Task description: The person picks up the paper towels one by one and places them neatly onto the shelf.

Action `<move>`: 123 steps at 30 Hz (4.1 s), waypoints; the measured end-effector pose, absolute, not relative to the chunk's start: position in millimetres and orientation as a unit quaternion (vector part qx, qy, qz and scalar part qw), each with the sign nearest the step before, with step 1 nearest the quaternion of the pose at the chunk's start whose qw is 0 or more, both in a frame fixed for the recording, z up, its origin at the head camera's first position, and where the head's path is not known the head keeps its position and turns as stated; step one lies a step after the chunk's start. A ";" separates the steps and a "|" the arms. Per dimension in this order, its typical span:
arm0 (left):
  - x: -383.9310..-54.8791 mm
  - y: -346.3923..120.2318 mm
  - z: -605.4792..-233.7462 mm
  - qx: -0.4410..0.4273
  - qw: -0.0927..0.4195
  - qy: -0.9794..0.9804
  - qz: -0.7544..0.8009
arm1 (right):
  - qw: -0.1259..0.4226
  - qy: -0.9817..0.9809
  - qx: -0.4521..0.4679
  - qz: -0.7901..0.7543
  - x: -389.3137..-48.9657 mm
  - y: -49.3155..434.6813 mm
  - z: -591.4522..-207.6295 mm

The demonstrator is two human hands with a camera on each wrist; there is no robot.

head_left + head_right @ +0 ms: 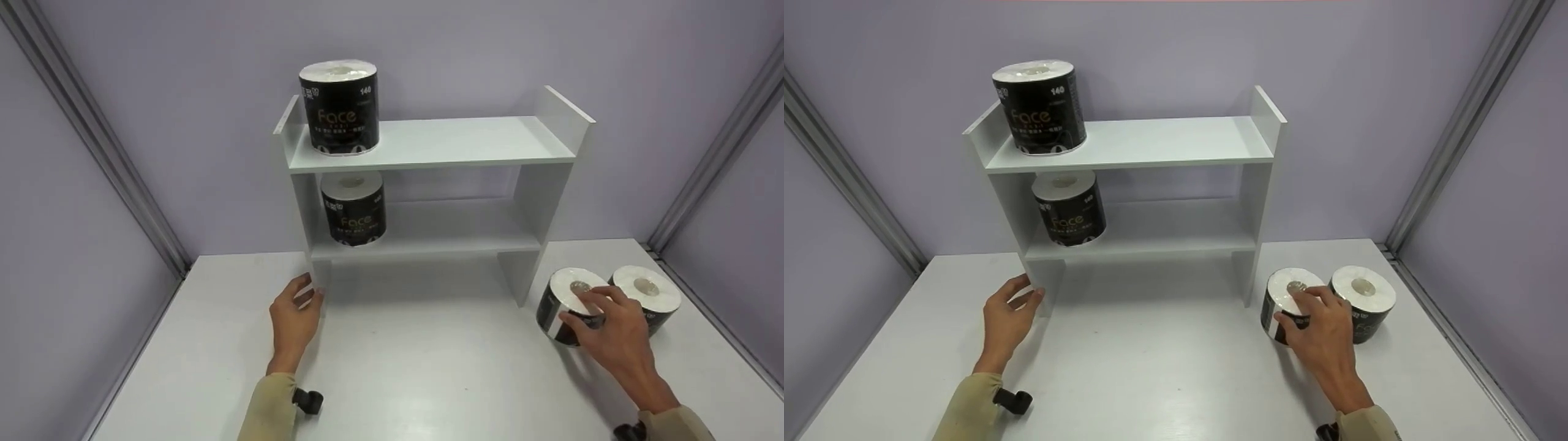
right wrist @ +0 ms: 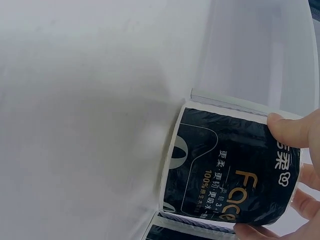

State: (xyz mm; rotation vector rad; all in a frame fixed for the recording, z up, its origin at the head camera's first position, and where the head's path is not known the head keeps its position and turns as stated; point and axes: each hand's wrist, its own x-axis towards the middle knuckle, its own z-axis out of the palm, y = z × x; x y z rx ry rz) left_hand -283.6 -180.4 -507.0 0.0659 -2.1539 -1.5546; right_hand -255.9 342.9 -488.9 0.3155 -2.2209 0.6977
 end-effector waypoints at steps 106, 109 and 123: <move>-283.9 -182.7 -508.3 0.017 0.256 -0.801 -0.541 | 0.405 -0.856 0.154 0.281 -238.4 308.2 -445.3; -283.4 -182.8 -508.1 0.016 0.260 -0.799 -0.542 | 0.405 -0.857 0.154 0.280 -238.6 307.3 -444.0; -285.6 -181.5 -508.9 0.011 0.263 -0.799 -0.541 | 0.400 -0.859 0.150 0.283 -235.2 307.1 -438.4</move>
